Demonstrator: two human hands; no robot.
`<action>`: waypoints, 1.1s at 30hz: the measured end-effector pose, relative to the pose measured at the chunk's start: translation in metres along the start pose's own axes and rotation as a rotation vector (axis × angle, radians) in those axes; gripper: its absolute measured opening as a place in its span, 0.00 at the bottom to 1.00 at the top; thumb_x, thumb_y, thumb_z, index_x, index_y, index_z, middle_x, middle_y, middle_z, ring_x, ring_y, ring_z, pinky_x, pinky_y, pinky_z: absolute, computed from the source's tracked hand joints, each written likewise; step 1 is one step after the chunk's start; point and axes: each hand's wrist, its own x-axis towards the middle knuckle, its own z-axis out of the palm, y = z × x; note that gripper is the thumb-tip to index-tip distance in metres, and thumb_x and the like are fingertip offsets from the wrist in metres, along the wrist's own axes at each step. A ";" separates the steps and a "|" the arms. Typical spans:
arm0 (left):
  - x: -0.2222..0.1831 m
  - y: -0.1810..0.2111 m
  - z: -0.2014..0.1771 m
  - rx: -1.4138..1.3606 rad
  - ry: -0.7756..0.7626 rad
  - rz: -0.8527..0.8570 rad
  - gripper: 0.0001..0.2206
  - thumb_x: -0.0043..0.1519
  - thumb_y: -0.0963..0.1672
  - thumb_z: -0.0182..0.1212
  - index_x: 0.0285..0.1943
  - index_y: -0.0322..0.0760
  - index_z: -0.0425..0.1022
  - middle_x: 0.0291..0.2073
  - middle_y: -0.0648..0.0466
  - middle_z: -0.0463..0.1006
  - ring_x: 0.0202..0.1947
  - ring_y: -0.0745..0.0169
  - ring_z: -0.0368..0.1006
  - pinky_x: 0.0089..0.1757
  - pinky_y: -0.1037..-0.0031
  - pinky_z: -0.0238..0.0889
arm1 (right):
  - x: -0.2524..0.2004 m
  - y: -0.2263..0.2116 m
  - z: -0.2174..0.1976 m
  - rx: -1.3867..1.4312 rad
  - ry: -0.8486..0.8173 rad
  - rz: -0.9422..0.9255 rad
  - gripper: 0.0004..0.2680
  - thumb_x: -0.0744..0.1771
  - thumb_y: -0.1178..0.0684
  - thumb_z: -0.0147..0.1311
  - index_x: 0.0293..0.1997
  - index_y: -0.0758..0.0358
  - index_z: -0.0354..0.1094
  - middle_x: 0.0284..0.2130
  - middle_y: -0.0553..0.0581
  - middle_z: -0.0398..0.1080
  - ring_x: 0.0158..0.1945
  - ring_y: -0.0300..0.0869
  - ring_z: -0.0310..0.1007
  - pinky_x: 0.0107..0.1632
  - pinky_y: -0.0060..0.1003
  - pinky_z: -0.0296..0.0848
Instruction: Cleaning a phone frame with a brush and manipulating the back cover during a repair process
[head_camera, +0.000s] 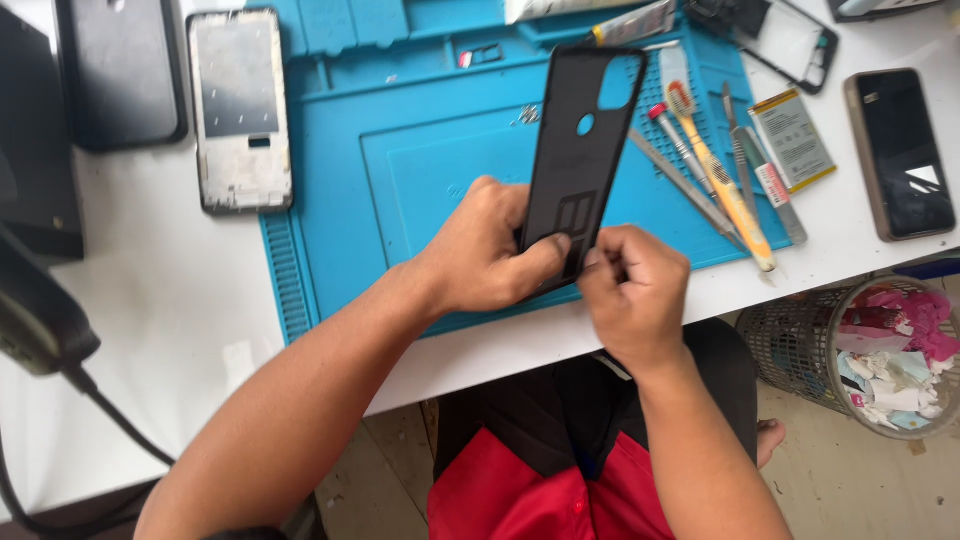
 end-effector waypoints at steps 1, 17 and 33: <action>0.001 0.000 0.000 0.004 -0.015 0.010 0.14 0.55 0.40 0.58 0.16 0.43 0.62 0.05 0.56 0.60 0.09 0.71 0.55 0.15 0.78 0.47 | -0.001 0.003 0.002 -0.002 0.018 -0.005 0.05 0.66 0.60 0.54 0.30 0.68 0.68 0.14 0.59 0.57 0.19 0.45 0.61 0.24 0.40 0.60; 0.002 -0.003 0.001 0.000 -0.001 0.005 0.15 0.57 0.40 0.58 0.16 0.44 0.65 0.05 0.58 0.62 0.08 0.71 0.52 0.15 0.81 0.50 | -0.002 0.005 0.008 -0.292 0.003 -0.176 0.04 0.64 0.61 0.50 0.28 0.59 0.66 0.14 0.52 0.57 0.14 0.47 0.62 0.18 0.34 0.64; 0.005 -0.005 0.006 -0.035 0.026 0.055 0.18 0.63 0.41 0.56 0.16 0.46 0.65 0.05 0.58 0.58 0.09 0.75 0.46 0.16 0.85 0.46 | -0.004 0.008 0.001 0.013 0.017 -0.062 0.09 0.70 0.54 0.49 0.31 0.62 0.67 0.15 0.55 0.61 0.16 0.43 0.63 0.18 0.32 0.63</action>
